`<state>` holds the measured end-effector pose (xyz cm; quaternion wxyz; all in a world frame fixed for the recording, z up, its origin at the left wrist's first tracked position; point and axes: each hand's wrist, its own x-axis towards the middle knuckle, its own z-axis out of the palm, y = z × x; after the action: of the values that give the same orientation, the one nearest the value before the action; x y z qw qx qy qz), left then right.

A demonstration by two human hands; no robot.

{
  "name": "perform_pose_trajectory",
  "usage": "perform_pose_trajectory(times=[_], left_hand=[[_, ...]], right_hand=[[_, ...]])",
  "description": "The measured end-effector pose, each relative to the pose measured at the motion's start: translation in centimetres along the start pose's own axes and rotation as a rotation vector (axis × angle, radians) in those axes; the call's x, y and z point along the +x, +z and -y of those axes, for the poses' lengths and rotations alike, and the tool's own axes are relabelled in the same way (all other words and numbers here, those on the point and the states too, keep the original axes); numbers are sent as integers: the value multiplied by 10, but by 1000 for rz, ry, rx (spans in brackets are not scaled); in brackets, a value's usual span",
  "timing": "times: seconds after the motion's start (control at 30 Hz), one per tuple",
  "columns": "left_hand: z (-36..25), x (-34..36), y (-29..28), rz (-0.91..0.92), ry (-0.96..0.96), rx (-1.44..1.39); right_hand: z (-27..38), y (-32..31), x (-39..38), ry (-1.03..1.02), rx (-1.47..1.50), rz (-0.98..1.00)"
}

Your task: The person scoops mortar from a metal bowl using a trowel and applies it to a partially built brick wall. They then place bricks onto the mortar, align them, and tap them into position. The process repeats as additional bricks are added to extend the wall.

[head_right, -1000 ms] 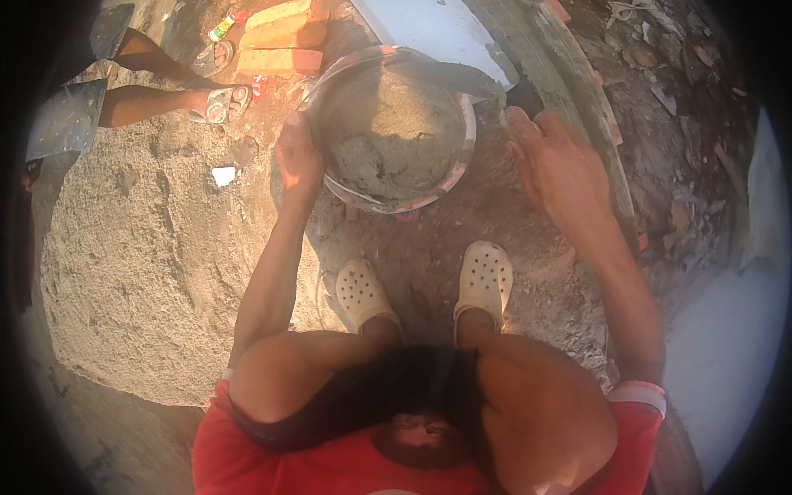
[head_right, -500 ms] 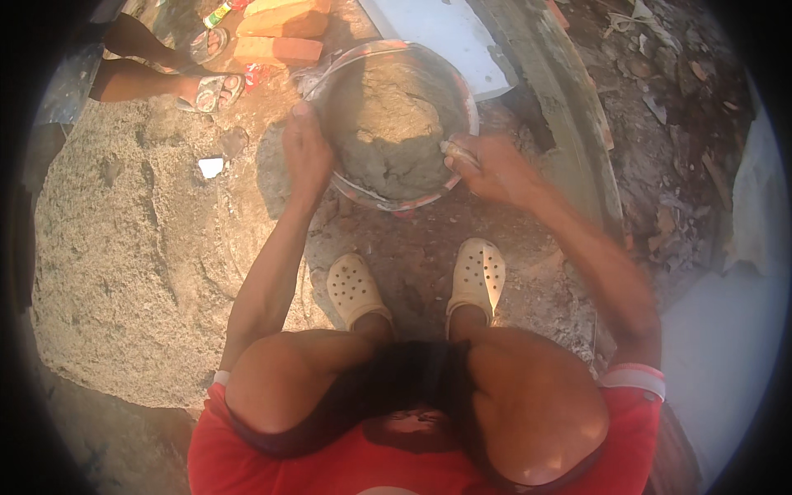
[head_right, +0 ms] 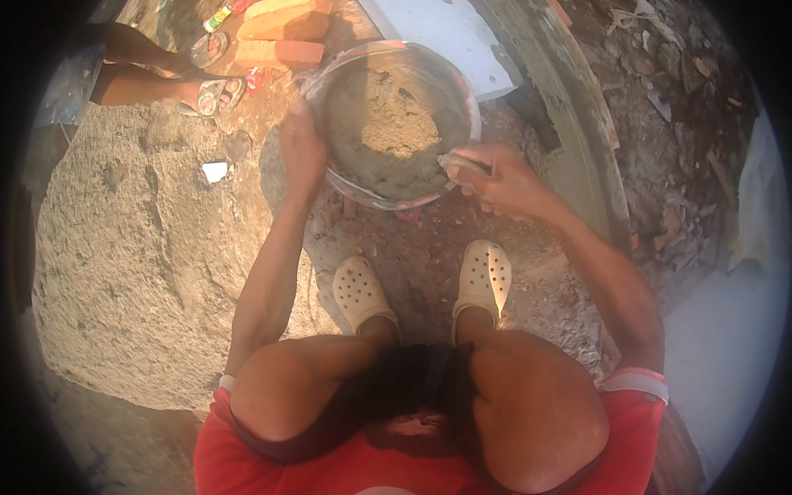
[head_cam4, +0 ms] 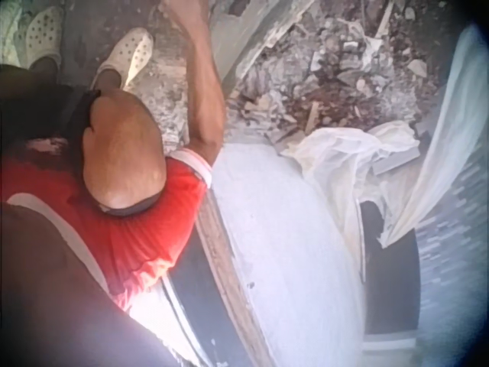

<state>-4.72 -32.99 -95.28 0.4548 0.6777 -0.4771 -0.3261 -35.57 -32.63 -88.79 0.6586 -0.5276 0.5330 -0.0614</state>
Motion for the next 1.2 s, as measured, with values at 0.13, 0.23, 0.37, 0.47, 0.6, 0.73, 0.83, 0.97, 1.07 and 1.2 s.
perform_pose_trajectory(times=[0.13, 0.23, 0.37, 0.47, 0.6, 0.73, 0.83, 0.97, 1.07, 1.2], left_hand=[[12, 9, -2, -51, -43, -35], [21, 15, -10, -79, -134, -45], [38, 23, -21, 5, -302, -301], [51, 30, -26, -44, -350, -292], [64, 36, -27, -106, -305, -271], [68, 37, -29, -117, -393, -376], [74, 39, -32, -122, -412, -342], [91, 47, -37, -120, -383, -290], [101, 51, -42, -81, -301, -107], [97, 49, -44, -59, -288, 10]], right_hand=[[10, -8, -11, -2, 41, 16], [17, -20, -27, -3, 50, 19], [13, -45, -66, -6, 104, -96], [-2, -68, -97, 7, 171, -255], [-34, -108, -134, 26, 155, -528], [-81, -147, -148, 77, 59, -715], [-121, -167, -134, 149, 11, -752], [-158, -165, -103, 186, -370, -770], [-165, -146, -82, 160, -667, -830], [-155, -121, -81, 276, -842, -872]])
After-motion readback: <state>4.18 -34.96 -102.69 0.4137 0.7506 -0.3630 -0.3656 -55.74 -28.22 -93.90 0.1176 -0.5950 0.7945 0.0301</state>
